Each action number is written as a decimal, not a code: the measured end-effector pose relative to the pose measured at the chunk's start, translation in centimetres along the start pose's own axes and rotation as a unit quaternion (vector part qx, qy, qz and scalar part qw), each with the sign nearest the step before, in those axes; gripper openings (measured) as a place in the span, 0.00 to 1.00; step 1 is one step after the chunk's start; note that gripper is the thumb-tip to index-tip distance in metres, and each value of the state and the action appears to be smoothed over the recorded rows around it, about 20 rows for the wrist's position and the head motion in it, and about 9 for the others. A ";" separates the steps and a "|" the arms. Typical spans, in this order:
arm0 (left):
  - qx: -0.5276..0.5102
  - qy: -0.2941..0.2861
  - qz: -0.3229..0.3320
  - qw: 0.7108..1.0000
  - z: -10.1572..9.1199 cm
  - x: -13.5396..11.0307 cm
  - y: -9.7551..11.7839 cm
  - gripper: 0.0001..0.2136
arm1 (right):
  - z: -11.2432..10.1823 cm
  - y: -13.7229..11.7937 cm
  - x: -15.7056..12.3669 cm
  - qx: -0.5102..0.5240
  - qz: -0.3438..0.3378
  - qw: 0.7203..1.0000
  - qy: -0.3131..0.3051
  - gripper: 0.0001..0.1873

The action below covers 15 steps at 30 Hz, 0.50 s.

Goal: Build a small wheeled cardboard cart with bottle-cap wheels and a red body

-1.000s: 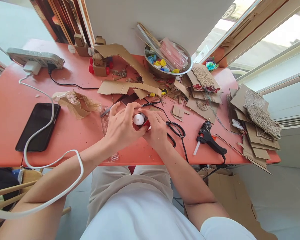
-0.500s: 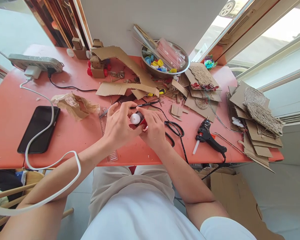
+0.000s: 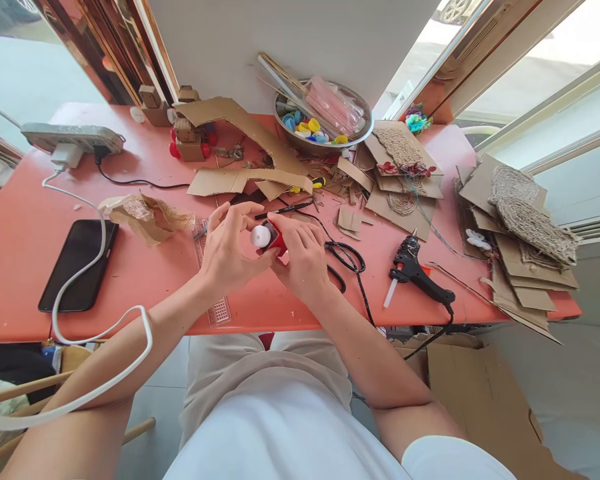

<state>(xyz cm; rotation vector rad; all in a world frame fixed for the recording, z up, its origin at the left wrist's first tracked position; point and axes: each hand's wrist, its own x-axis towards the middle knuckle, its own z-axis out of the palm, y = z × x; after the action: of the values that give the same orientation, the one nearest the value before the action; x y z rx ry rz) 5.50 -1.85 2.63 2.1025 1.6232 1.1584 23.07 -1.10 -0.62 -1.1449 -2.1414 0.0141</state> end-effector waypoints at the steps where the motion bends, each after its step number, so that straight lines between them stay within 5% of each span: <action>1: -0.003 0.000 -0.001 1.000 0.0 0.0 -0.1 0.27 | -0.1 -0.1 0.0 -0.008 0.000 1.000 -0.007 0.24; 9: -0.048 0.014 -0.023 0.998 0.2 0.2 -1.1 0.26 | 0.0 -1.1 0.2 -0.013 0.026 0.998 -0.049 0.27; 15: -0.073 0.060 -0.070 0.993 -0.5 1.8 -2.7 0.24 | -0.5 -0.5 0.5 -0.021 0.034 0.999 -0.023 0.20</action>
<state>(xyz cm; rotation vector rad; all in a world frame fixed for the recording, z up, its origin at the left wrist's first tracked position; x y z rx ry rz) 3.33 0.63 2.08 1.8318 1.6516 1.3350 22.86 -1.17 0.23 -1.2513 -2.1516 0.0270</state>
